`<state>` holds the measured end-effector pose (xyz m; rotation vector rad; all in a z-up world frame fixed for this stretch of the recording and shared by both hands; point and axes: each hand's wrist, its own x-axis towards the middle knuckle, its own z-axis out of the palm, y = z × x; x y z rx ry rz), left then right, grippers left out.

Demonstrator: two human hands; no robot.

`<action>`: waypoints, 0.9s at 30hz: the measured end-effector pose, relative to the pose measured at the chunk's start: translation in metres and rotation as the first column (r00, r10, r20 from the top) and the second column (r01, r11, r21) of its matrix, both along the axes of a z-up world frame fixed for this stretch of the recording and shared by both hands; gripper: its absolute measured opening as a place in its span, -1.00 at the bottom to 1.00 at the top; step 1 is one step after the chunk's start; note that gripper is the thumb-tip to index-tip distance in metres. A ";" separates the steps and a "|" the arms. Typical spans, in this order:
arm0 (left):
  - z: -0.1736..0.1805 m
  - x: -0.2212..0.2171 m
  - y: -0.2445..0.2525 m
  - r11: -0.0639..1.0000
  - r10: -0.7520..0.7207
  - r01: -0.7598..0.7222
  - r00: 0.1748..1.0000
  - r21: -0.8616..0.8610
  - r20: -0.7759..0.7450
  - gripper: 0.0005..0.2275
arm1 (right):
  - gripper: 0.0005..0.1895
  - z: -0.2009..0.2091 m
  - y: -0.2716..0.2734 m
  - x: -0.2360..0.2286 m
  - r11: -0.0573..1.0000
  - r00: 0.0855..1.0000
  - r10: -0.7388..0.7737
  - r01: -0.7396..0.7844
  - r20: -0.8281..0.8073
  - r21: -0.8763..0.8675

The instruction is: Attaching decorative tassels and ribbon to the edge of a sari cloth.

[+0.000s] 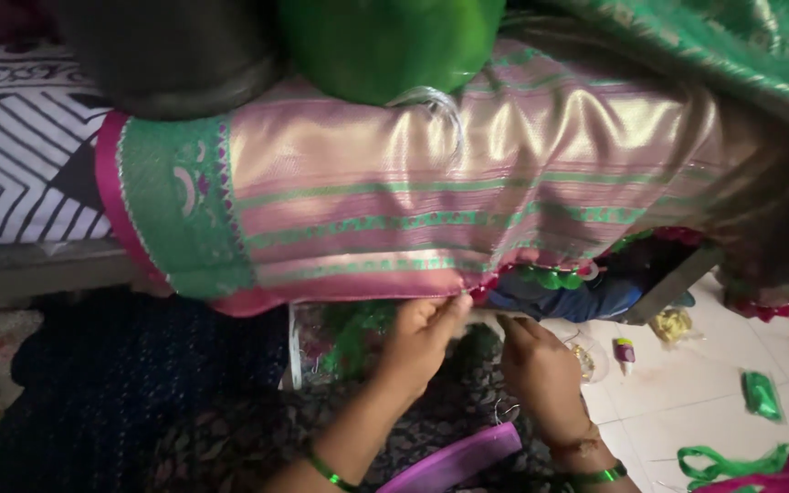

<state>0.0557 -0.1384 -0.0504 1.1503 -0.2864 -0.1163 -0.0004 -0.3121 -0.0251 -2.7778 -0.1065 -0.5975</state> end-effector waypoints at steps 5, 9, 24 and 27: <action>0.000 0.011 -0.013 0.986 0.061 -0.084 0.986 -0.143 -0.154 -0.82 | -0.80 0.001 -0.026 -0.013 0.994 0.973 -0.032 0.008 0.227 0.107; 0.034 0.004 -0.003 0.967 -0.027 -0.024 0.981 -0.255 -0.193 -0.83 | -0.81 0.001 -0.037 -0.019 0.949 0.983 -0.071 0.014 0.170 0.314; 0.013 -0.023 -0.030 0.956 0.209 -0.205 0.978 0.210 -0.001 -0.78 | -0.91 0.014 -0.015 -0.006 0.952 0.979 0.160 -0.187 0.130 0.241; -0.015 -0.025 -0.023 0.970 0.161 -0.158 0.987 0.185 -0.001 -0.81 | -0.91 0.009 -0.015 -0.004 0.941 0.989 0.136 -0.148 0.060 0.304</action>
